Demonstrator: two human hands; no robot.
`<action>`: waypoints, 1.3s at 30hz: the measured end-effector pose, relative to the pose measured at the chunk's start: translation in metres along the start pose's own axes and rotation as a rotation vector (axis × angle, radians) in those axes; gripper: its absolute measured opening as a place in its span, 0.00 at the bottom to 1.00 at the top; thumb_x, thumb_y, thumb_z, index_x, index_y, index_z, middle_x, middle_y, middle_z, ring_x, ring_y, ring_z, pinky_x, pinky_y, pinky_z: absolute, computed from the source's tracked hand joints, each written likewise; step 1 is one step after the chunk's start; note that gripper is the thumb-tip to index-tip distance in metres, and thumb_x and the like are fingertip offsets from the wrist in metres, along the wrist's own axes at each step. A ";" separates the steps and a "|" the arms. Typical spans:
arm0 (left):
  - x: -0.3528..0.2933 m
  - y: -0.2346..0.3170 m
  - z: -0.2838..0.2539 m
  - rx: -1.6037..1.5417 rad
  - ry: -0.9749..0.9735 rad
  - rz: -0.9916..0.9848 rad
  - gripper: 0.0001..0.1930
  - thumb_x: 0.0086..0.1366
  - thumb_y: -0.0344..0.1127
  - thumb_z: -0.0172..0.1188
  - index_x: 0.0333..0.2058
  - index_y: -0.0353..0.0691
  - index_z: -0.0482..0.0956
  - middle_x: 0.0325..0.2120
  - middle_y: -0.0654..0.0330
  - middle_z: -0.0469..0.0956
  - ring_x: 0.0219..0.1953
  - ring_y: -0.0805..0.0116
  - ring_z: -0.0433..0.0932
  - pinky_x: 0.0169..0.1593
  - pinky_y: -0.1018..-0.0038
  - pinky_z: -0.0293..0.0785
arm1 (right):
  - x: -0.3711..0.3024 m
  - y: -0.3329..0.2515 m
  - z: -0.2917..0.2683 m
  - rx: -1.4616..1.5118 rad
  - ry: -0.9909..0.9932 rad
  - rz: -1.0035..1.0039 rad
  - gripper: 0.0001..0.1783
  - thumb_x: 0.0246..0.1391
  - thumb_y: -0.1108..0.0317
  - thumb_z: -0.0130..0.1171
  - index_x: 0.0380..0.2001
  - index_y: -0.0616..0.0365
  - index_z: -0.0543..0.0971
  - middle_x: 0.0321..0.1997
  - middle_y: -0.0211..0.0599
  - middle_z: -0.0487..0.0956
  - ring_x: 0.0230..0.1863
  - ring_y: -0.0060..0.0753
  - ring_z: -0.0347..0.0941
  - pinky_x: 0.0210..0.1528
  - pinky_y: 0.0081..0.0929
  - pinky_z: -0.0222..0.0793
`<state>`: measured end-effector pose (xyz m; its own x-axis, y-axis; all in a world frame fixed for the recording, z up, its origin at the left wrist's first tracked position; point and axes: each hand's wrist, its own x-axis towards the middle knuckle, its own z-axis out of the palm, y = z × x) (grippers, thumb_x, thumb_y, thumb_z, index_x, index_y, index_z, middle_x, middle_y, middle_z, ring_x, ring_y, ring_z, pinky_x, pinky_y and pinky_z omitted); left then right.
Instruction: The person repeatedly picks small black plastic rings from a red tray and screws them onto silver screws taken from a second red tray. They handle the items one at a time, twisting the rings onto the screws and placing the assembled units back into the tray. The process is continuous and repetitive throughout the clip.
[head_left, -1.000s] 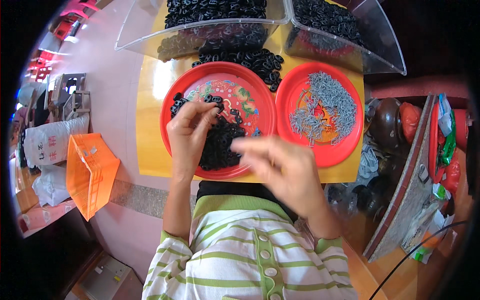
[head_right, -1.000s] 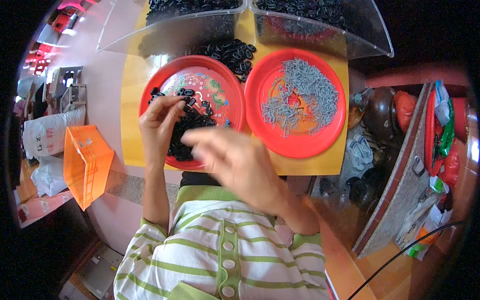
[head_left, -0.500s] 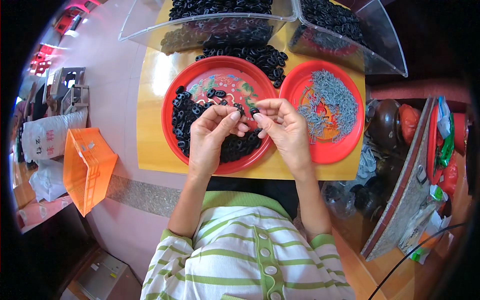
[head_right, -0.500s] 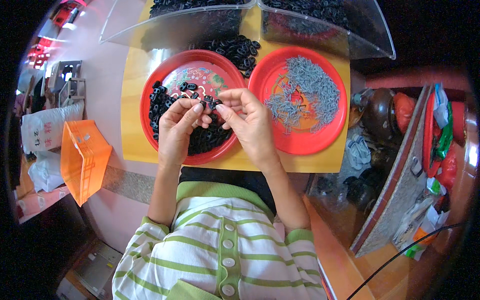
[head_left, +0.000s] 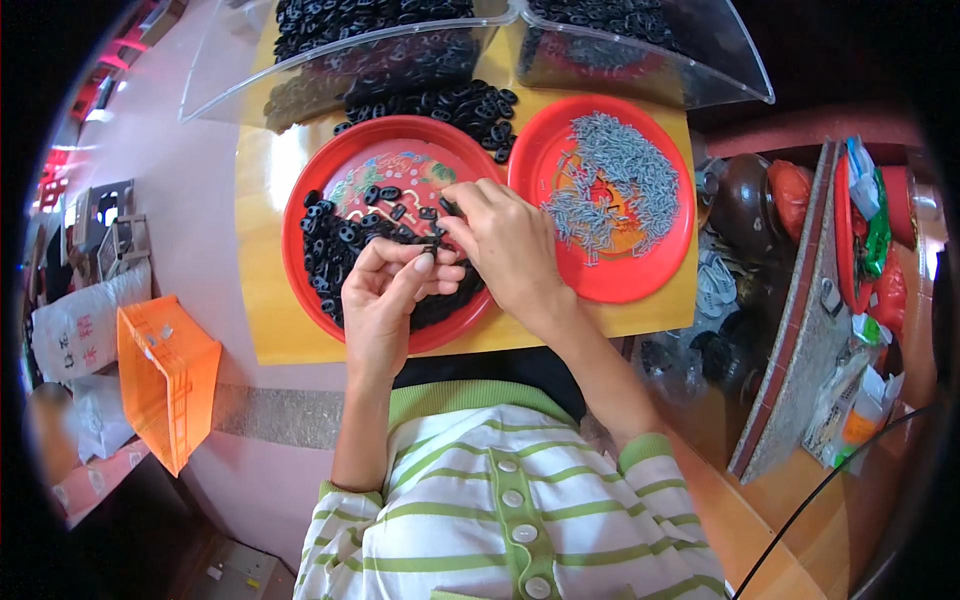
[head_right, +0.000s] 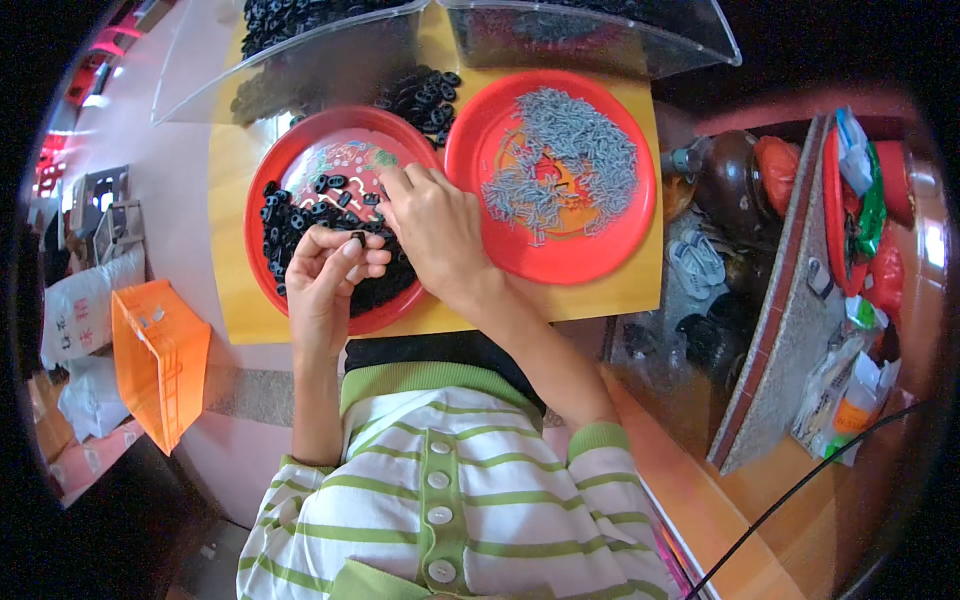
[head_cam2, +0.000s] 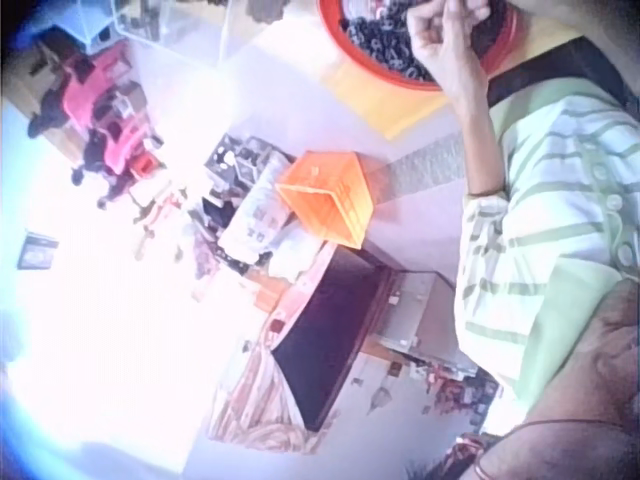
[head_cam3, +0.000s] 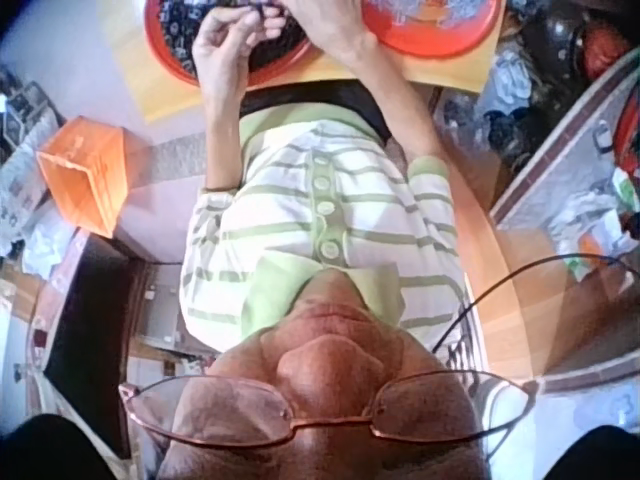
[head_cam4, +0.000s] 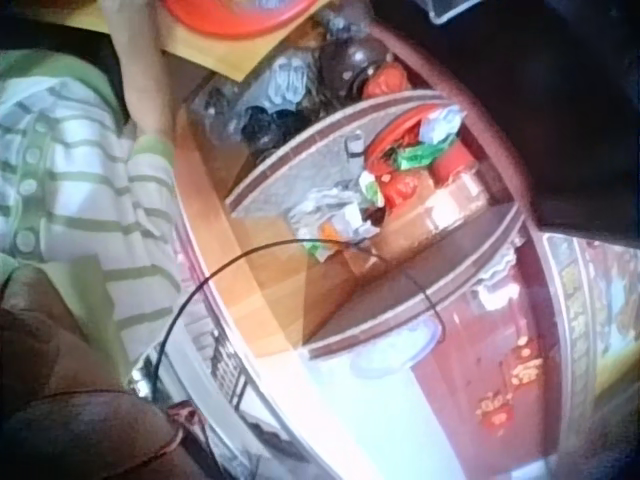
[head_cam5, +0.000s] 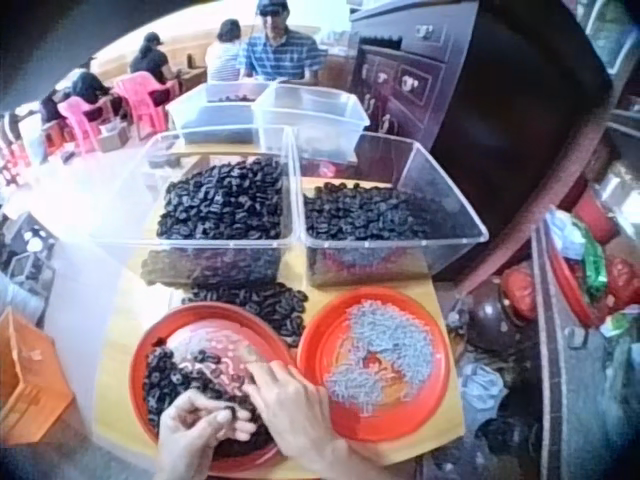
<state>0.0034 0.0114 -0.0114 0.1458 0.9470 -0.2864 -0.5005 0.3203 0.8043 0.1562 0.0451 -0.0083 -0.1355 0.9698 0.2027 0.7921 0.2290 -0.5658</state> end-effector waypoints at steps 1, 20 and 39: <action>-0.001 0.000 0.001 0.020 -0.001 -0.006 0.04 0.63 0.24 0.53 0.36 0.31 0.71 0.34 0.46 0.78 0.34 0.63 0.81 0.39 0.71 0.80 | -0.002 0.001 -0.007 0.034 0.062 -0.028 0.10 0.47 0.66 0.61 0.34 0.54 0.75 0.30 0.36 0.76 0.32 0.39 0.75 0.31 0.34 0.72; -0.004 -0.012 0.009 0.245 -0.030 0.095 0.11 0.60 0.20 0.58 0.42 0.30 0.73 0.34 0.58 0.78 0.35 0.74 0.78 0.41 0.81 0.75 | 0.002 0.069 -0.039 -0.098 0.065 0.159 0.06 0.43 0.68 0.63 0.25 0.56 0.77 0.28 0.35 0.76 0.32 0.41 0.74 0.33 0.39 0.69; -0.007 -0.003 0.014 0.190 0.007 0.171 0.09 0.63 0.23 0.54 0.42 0.28 0.71 0.35 0.52 0.78 0.36 0.67 0.80 0.41 0.76 0.78 | -0.029 0.014 -0.040 0.737 0.042 0.230 0.04 0.48 0.75 0.62 0.30 0.59 0.78 0.31 0.28 0.76 0.29 0.16 0.68 0.31 0.16 0.64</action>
<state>0.0162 0.0044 -0.0046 0.0663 0.9878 -0.1409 -0.3477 0.1552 0.9247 0.1950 0.0170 0.0103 0.0186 0.9991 0.0371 0.1947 0.0328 -0.9803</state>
